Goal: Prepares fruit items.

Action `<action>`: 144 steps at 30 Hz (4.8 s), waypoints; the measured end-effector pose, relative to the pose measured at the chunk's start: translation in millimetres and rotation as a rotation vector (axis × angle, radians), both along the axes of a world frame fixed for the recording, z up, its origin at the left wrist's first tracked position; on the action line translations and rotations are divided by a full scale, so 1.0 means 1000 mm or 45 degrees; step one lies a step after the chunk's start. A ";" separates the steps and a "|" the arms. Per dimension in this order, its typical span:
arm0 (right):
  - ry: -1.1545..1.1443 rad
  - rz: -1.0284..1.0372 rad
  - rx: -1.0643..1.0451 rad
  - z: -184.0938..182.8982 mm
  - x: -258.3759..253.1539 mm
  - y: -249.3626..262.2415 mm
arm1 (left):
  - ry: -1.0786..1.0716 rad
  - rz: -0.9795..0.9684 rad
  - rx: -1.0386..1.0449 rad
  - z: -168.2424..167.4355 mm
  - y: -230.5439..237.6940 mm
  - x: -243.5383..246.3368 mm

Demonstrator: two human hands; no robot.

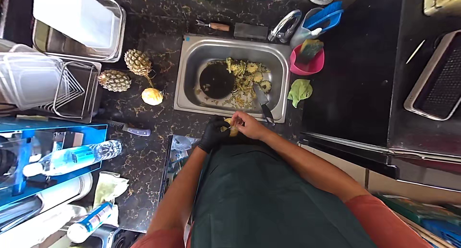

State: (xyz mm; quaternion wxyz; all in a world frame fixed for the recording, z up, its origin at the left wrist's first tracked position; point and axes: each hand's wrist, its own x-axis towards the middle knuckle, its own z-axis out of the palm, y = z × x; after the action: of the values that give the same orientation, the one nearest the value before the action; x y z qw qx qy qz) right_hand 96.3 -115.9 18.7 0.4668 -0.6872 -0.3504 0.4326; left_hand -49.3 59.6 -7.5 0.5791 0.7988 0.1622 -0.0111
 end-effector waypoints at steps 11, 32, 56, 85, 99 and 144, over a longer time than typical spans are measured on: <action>-0.170 0.171 0.109 -0.003 0.003 0.008 | 0.013 0.064 -0.036 0.001 -0.002 -0.003; -0.540 0.435 0.292 -0.002 0.019 0.005 | -0.011 0.095 -0.085 0.002 0.000 0.001; -0.415 -0.006 0.108 -0.004 -0.015 0.009 | 0.010 -0.036 -0.180 0.010 0.010 0.003; -0.917 0.013 0.418 -0.026 -0.025 -0.017 | 0.035 0.116 -0.057 0.014 -0.005 -0.002; -1.056 0.039 0.521 -0.033 -0.027 -0.025 | 0.069 0.235 0.024 0.012 -0.018 -0.009; -0.776 0.313 0.001 0.015 -0.006 0.003 | 0.040 0.162 -0.039 0.010 -0.007 -0.006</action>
State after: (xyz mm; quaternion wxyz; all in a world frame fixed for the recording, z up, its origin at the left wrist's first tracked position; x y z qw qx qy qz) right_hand 90.1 -113.0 34.0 0.2850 -0.7375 -0.5544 0.2598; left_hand -55.1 52.2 2.5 0.5883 0.7776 0.2217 0.0106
